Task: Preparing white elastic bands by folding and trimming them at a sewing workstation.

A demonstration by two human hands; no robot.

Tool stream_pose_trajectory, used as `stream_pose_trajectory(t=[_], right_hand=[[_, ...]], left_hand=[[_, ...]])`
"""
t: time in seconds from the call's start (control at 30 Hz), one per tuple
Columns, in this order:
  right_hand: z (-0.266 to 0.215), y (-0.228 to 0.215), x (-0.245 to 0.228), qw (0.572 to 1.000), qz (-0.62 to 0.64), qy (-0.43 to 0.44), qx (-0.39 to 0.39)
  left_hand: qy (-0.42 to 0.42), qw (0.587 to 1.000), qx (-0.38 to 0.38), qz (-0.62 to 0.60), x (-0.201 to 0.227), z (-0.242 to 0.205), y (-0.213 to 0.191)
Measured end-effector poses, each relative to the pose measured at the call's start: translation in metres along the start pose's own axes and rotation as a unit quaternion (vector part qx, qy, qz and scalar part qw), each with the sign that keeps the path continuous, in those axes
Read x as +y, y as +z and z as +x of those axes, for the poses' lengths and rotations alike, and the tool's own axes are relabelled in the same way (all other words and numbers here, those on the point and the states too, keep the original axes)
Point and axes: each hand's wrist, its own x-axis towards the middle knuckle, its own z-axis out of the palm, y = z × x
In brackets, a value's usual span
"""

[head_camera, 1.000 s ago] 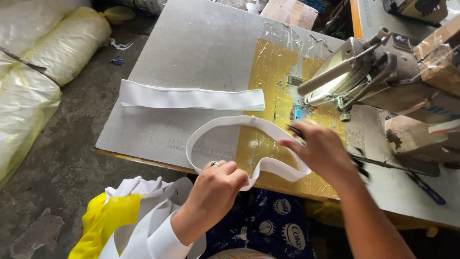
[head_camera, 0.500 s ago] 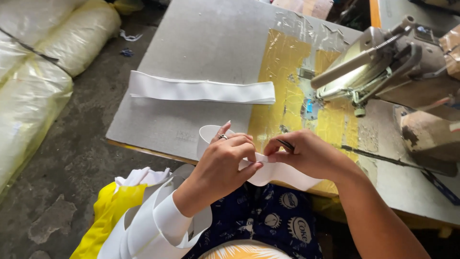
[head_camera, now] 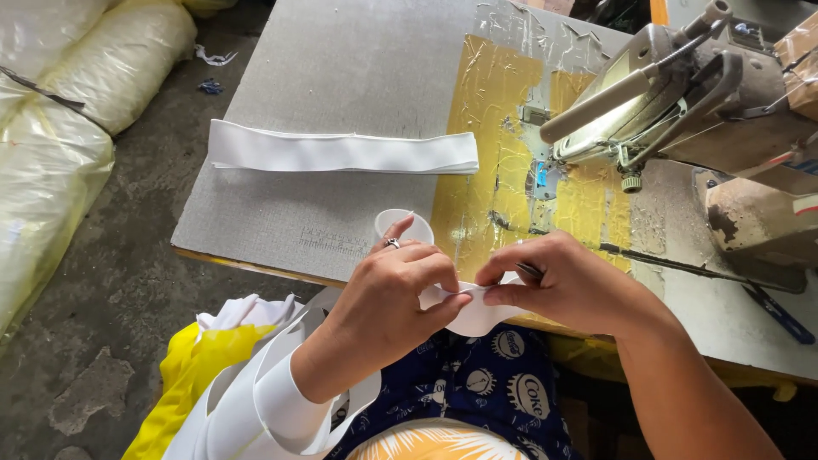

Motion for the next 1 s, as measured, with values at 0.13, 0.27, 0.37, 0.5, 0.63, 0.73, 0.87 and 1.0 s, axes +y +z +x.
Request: stream_pose_trajectory(t=[0.13,0.27,0.37,0.5,0.63,0.73,0.87,1.0], right_hand=[[-0.002,-0.002,-0.004,0.999,-0.025,0.019,-0.023],[-0.004,-0.001,-0.009,0.999,-0.029,-0.012,-0.021],[-0.005,0.000,-0.010,0.999,-0.022,-0.043,-0.012],[-0.007,-0.001,-0.010,0.999,-0.017,-0.034,-0.009],[-0.012,-0.005,0.004,1.000,-0.017,0.004,0.002],[-0.016,-0.009,0.011,1.000,0.000,0.014,0.026],[-0.019,-0.003,0.022,0.998,0.009,0.034,0.044],[-0.016,0.005,0.029,0.994,0.020,0.065,0.086]], left_hand=[[0.012,1.000,-0.021,-0.007,0.004,0.003,-0.005],[0.011,1.000,-0.018,-0.008,0.005,0.001,-0.005],[0.005,1.000,-0.018,-0.013,0.008,0.001,-0.010],[0.015,0.993,-0.119,-0.005,-0.003,-0.005,-0.026],[-0.012,0.977,-0.208,0.043,-0.042,-0.019,-0.056],[-0.133,0.970,-0.178,0.102,-0.054,-0.032,-0.091],[-0.273,0.959,-0.046,0.053,-0.053,-0.042,-0.093],[-0.283,0.921,0.191,-0.185,-0.054,-0.041,-0.071]])
